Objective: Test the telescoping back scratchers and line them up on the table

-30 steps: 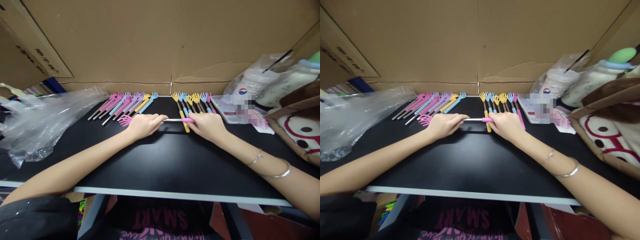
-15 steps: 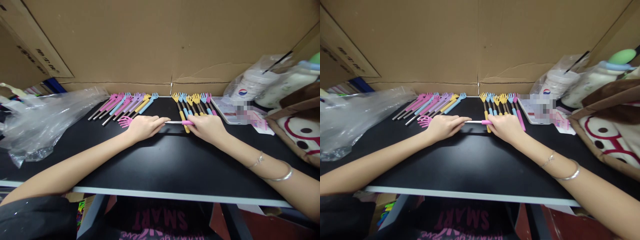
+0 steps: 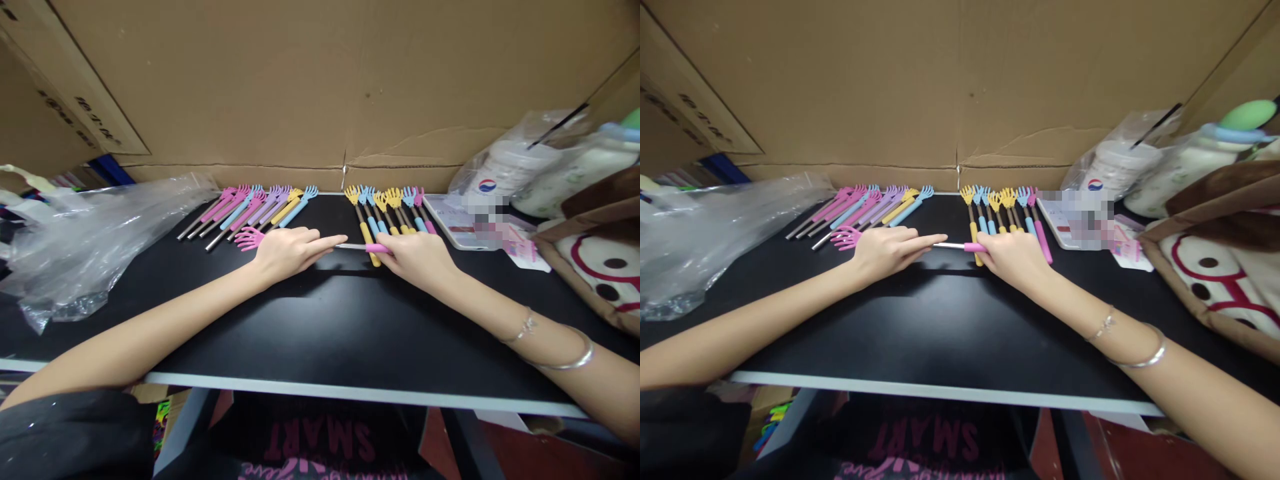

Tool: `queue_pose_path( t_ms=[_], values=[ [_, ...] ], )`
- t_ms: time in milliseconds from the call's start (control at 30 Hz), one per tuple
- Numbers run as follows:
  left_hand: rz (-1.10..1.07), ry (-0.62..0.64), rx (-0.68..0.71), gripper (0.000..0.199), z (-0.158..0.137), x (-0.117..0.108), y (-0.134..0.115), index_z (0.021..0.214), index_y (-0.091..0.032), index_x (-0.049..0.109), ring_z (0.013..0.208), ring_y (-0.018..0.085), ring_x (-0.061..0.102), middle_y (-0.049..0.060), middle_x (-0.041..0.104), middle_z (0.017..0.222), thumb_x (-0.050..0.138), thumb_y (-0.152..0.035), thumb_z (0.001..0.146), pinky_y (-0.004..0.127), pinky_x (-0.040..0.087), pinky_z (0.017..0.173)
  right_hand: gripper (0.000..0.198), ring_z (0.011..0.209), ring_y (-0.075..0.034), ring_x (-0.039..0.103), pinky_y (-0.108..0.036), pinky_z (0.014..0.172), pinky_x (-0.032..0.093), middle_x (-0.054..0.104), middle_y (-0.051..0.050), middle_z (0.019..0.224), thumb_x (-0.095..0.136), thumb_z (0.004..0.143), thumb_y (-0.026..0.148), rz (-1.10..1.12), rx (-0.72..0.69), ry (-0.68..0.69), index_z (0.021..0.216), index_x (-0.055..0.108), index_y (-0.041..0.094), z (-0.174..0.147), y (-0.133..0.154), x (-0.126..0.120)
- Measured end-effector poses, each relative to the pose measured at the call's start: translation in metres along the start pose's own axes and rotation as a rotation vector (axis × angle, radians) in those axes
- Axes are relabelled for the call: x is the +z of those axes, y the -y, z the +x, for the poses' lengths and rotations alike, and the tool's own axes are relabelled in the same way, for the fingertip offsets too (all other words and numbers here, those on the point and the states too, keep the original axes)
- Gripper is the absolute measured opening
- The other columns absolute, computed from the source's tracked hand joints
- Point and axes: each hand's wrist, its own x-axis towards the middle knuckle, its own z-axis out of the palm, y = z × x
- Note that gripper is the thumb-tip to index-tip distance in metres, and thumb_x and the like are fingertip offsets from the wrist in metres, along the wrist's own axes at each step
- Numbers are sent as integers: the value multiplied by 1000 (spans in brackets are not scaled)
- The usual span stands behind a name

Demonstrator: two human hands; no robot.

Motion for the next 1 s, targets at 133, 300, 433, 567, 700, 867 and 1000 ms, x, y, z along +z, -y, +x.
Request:
queue_pose_path(
  t_ms=[133,300,433,567,700,867,1000],
  values=[
    [49,-56,21,31,0,0,3,121,-38,59,52,7,52,-3,55,58,41,-34,97,25,22,44,47,54,-17,58,-26,51,17,65,-5,59,32,94,50,50,10,41,77,65,20,0,2,-2],
    [80,-89,56,29,0,-1,3,118,-36,61,51,8,52,-4,56,56,43,-32,96,24,22,44,46,55,-17,58,-26,50,19,66,-5,61,33,93,51,117,39,92,80,65,20,1,3,-1],
    [23,32,40,29,0,-1,2,117,-33,61,51,7,55,-3,59,59,40,-32,97,24,23,42,44,56,-17,58,-26,51,19,66,-5,63,33,93,48,110,21,106,83,65,20,0,3,1],
    [-63,57,19,29,-1,1,1,111,-29,62,51,8,58,-5,65,65,38,-36,98,24,23,40,42,56,-17,58,-27,51,17,67,-6,63,34,93,47,42,4,97,83,65,20,0,3,3],
    [-119,109,-37,28,0,0,-1,107,-27,63,55,10,62,-4,71,75,40,-39,96,23,24,41,47,53,-17,56,-27,50,16,66,-5,60,31,94,49,1,-2,54,81,66,20,-1,1,4],
    [-238,277,-139,29,4,-6,-4,110,-28,62,64,12,66,-1,73,90,40,-40,96,21,30,47,48,50,-15,56,-26,50,16,65,-5,57,31,94,48,-24,-28,-38,78,65,19,-1,-1,6],
    [-427,393,-218,31,6,-8,-2,113,-27,60,71,14,66,0,72,90,36,-39,97,20,36,56,54,47,-13,54,-25,47,15,64,-4,55,27,95,50,-37,-52,-101,71,64,18,0,-2,3]
  ],
)
